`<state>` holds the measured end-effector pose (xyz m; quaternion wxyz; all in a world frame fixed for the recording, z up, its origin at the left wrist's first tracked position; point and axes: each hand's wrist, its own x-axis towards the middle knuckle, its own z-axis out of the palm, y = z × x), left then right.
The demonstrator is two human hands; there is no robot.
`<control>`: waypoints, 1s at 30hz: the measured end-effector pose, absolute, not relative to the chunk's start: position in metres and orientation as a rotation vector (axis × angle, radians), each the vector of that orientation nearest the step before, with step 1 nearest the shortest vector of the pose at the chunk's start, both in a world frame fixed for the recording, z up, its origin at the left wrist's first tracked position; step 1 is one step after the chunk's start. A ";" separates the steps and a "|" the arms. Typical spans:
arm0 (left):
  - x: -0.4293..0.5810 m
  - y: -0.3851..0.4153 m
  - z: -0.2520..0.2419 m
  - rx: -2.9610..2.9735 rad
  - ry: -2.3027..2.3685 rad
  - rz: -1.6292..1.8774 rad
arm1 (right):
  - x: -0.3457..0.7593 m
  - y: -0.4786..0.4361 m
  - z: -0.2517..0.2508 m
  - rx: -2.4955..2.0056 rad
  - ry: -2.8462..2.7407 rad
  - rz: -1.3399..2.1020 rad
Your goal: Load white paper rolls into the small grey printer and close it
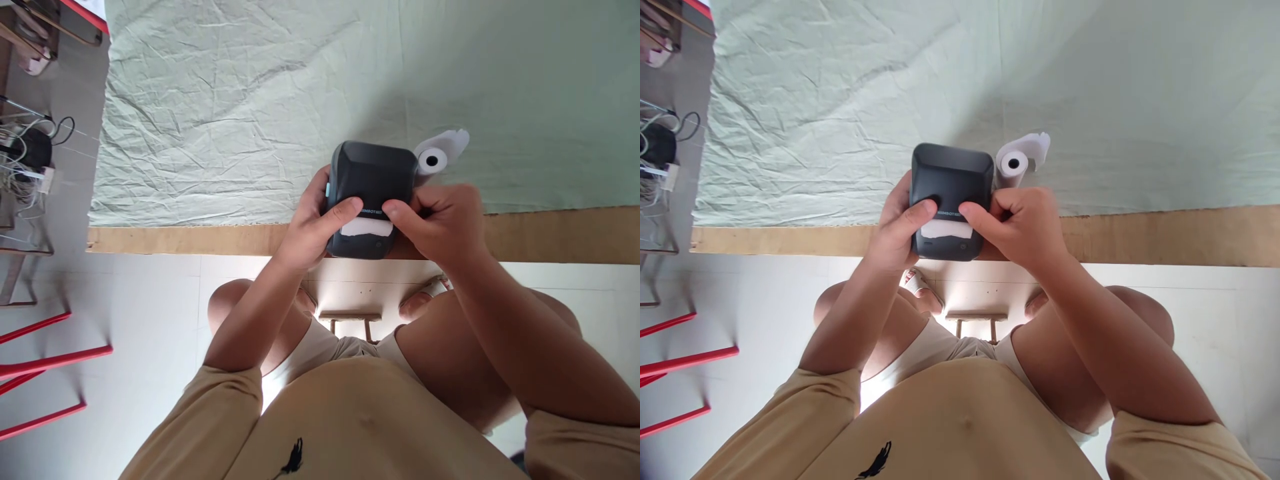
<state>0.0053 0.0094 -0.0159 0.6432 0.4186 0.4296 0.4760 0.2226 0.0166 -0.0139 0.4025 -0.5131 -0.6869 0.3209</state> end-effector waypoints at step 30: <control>0.010 0.018 -0.029 1.077 0.896 1.257 | 0.211 0.019 0.015 -1.454 -1.890 0.803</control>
